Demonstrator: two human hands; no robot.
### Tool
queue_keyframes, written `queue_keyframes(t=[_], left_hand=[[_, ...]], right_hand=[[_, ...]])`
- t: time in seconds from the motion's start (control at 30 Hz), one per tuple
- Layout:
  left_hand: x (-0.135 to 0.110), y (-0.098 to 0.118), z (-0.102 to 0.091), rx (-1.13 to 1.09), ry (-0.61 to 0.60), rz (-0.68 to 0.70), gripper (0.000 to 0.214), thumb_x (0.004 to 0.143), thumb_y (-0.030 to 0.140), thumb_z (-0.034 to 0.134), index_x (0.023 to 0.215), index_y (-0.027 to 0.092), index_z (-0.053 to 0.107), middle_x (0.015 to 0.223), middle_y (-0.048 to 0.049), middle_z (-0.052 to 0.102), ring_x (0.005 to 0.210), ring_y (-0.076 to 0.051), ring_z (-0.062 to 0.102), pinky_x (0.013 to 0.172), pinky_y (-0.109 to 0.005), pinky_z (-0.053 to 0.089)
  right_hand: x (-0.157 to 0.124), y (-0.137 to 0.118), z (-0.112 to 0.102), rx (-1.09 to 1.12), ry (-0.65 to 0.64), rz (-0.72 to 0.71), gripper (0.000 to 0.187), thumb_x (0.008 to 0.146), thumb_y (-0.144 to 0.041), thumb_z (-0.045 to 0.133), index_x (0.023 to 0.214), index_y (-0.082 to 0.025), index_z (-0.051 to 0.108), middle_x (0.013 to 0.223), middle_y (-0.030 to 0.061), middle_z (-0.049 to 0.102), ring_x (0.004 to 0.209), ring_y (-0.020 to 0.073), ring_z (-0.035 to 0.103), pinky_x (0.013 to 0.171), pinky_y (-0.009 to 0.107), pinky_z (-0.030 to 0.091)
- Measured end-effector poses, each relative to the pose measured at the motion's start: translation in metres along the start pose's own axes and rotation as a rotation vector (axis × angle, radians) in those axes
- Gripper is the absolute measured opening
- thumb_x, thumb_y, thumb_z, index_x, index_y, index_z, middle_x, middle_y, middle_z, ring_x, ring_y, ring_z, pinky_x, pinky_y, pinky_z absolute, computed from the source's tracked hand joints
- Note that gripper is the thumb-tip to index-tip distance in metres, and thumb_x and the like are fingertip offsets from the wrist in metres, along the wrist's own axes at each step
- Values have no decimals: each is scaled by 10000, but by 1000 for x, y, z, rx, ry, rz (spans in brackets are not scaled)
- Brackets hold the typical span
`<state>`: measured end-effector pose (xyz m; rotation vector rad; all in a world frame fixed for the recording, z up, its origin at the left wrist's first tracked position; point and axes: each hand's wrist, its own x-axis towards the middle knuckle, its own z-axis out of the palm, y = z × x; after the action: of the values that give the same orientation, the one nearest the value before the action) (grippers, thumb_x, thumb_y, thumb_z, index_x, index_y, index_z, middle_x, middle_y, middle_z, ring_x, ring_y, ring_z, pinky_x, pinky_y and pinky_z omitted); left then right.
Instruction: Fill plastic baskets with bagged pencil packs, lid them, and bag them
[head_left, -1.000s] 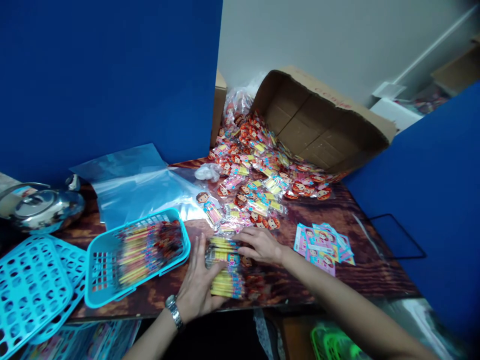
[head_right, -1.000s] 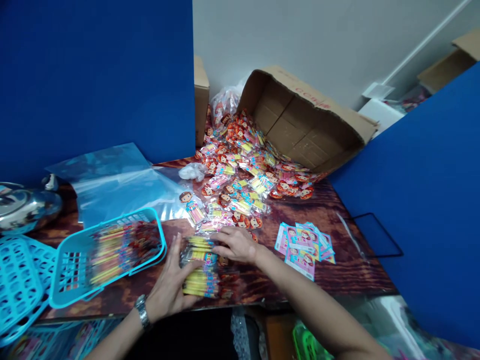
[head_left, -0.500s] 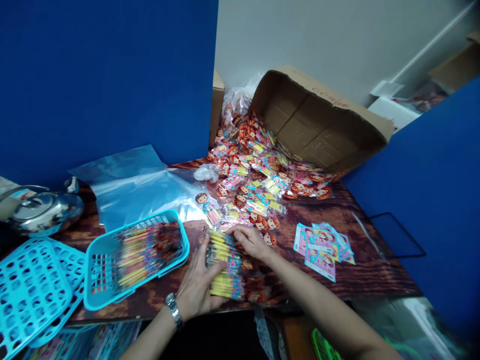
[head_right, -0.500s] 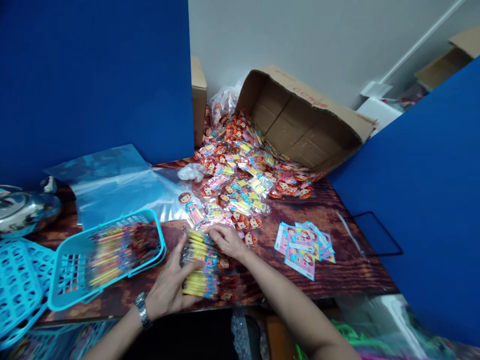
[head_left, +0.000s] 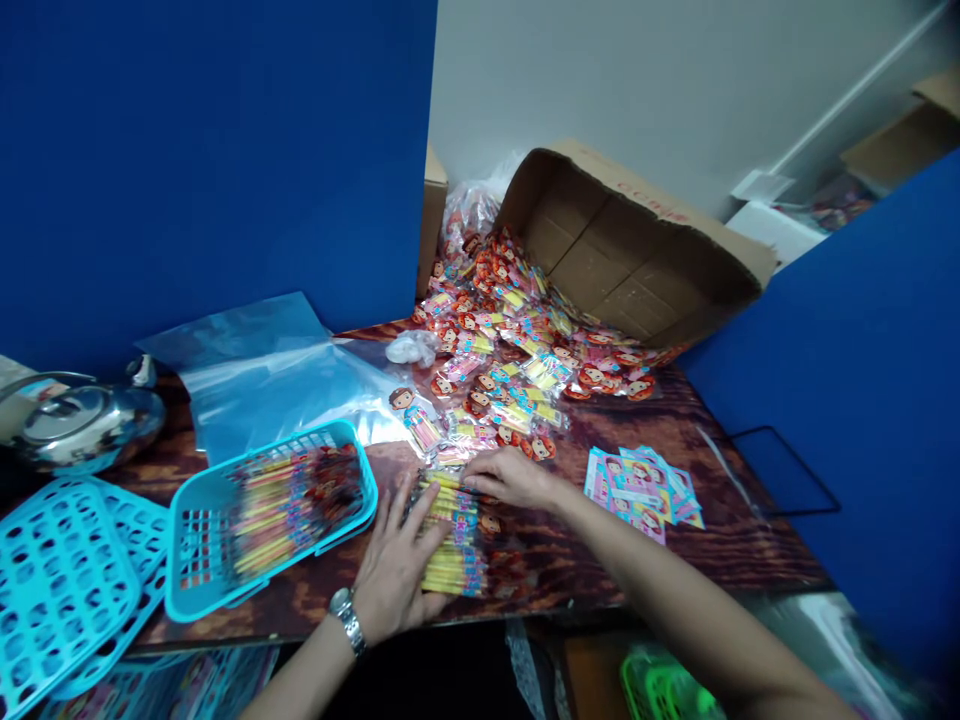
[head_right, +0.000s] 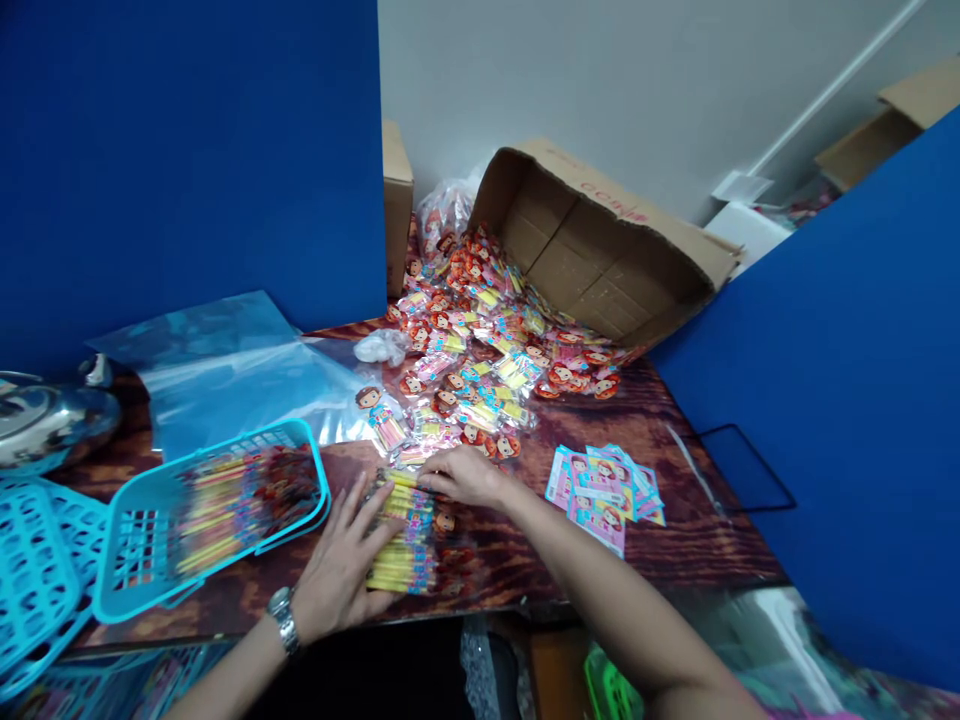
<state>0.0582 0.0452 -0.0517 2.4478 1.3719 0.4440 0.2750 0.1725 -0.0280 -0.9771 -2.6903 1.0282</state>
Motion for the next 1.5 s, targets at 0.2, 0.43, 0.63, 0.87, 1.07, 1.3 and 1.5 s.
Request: queue_keyframes(t=[0.2, 0.43, 0.63, 0.87, 1.07, 1.3, 1.5], left_hand=[[0, -1, 2, -18, 35, 15, 586, 645, 391, 666, 1188, 224, 518, 1535, -116, 99, 1384, -423, -4, 1052, -637, 163], [-2, 0, 10, -38, 132, 6, 757, 653, 339, 664, 1337, 207, 371, 1544, -128, -58, 1383, -434, 3, 1044, -622, 216], [0, -2, 12, -60, 181, -31, 992, 677, 322, 667, 1459, 147, 81, 1526, -199, -77, 1386, -423, 35, 1055, -589, 241], [5, -9, 16, -181, 126, -40, 1130, 636, 354, 699, 1460, 125, -38, 1472, -245, 125, 1362, -405, 170, 1037, -550, 307], [6, -9, 23, -233, 160, -44, 1170, 638, 410, 698, 1451, 108, -88, 1411, -252, 229, 1309, -398, 270, 1014, -549, 334], [4, -13, 34, -221, 173, -47, 1196, 653, 374, 707, 1435, 113, -161, 1420, -268, 204, 1308, -419, 256, 1006, -582, 323], [-1, -16, 25, -418, 73, -9, 1113, 694, 293, 658, 1439, 173, -160, 1471, -222, 94, 1372, -383, 134, 1062, -577, 254]], right_hand=[[-1, -7, 4, -27, 26, 72, 269, 904, -346, 489, 1052, -166, 622, 875, 40, 692, 738, 139, 618, 668, 221, 426], [3, -34, 4, -252, -107, 81, 515, 888, -511, 462, 1300, -203, 481, 1123, 125, 628, 971, 249, 605, 805, 341, 446], [10, -42, 4, -292, -158, 49, 358, 921, -348, 437, 1245, -215, 511, 1122, 98, 595, 945, 215, 604, 761, 306, 450], [11, -50, -2, -279, -252, 71, 385, 922, -435, 414, 1212, -206, 523, 1086, 111, 591, 934, 234, 598, 774, 334, 449], [-5, -72, 12, -262, -348, 112, 1305, 471, -730, 704, 1467, -129, 113, 1430, 267, 272, 1283, 448, 294, 1005, 557, 291], [-8, -79, 54, -420, -276, 292, 1349, 440, -518, 843, 1468, -140, 57, 1465, 287, 156, 1328, 466, 159, 1019, 605, 224], [-9, -76, 55, -456, -168, 223, 1182, 522, -421, 798, 1454, -132, 131, 1385, 251, 299, 1251, 416, 299, 983, 570, 277]])
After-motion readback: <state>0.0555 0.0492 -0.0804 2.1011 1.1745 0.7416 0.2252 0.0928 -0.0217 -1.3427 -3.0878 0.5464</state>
